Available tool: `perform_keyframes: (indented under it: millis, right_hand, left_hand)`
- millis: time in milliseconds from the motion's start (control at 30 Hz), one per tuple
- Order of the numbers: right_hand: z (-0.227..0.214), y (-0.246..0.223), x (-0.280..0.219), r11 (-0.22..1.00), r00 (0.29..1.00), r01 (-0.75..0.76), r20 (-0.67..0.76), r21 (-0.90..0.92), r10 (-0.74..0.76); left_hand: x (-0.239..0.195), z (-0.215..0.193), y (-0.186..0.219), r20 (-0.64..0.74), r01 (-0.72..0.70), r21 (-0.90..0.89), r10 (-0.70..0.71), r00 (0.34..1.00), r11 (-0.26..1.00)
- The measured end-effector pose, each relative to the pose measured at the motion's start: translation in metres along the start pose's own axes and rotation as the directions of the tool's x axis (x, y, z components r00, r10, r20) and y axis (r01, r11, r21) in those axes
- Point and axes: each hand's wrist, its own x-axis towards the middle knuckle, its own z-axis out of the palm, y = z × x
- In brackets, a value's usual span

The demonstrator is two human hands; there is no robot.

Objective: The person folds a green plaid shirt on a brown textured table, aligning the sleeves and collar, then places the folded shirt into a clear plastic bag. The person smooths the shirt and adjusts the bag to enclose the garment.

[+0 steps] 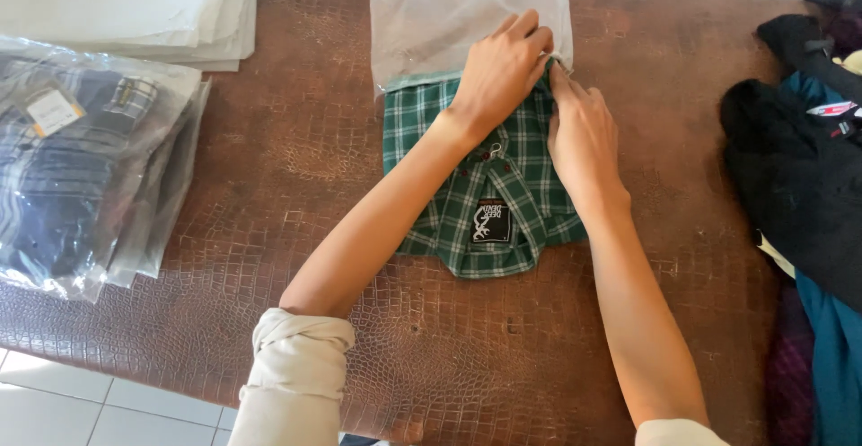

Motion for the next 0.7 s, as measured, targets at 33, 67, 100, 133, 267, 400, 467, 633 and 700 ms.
perform_keyframes:
  millis: [33, 67, 100, 133, 267, 400, 467, 633, 700]
  right_hand:
    - [0.002, 0.000, 0.001, 1.000, 1.000, 0.004, -0.001, 0.000, -0.004]
    - [0.004, 0.000, 0.001, 0.998, 0.998, 0.051, -0.029, 0.043, -0.049]
    - [0.006, 0.000, 0.002, 0.992, 0.994, 0.098, -0.059, 0.084, -0.093]
    - [0.005, -0.003, 0.003, 0.992, 0.994, 0.098, -0.060, 0.083, -0.093]
    - [0.013, -0.003, 0.002, 0.973, 0.995, 0.095, 0.007, 0.209, -0.099]
    - [0.033, 0.012, 0.001, 0.997, 0.999, 0.039, -0.025, 0.059, -0.038]
    - [0.033, 0.013, 0.001, 0.998, 0.998, 0.042, -0.054, 0.056, -0.039]
    - [0.027, 0.013, 0.002, 0.997, 0.987, 0.074, -0.146, 0.030, -0.069]
    - [0.012, 0.002, 0.004, 0.997, 0.989, 0.066, -0.138, 0.045, -0.059]
  left_hand:
    - [0.003, -0.004, 0.002, -0.003, 0.001, 0.003, -0.001, 1.000, 1.000]
    - [0.004, -0.008, 0.004, -0.026, -0.010, -0.037, 0.009, 1.000, 0.999]
    - [0.006, -0.012, 0.006, -0.050, -0.022, -0.078, 0.018, 0.999, 0.997]
    - [0.007, -0.013, 0.007, -0.050, -0.024, -0.078, 0.020, 0.999, 0.997]
    - [0.003, -0.016, 0.004, -0.028, -0.041, -0.095, 0.039, 0.999, 0.995]
    - [-0.015, -0.029, -0.014, 0.147, 0.070, -0.121, -0.052, 0.988, 0.990]
    - [-0.029, -0.068, -0.016, 0.202, 0.163, -0.107, -0.139, 0.969, 0.981]
    - [-0.086, -0.111, -0.049, 0.068, 0.314, 0.061, -0.318, 0.946, 0.947]
    - [-0.109, -0.124, -0.056, 0.069, 0.512, 0.098, -0.519, 0.852, 0.854]
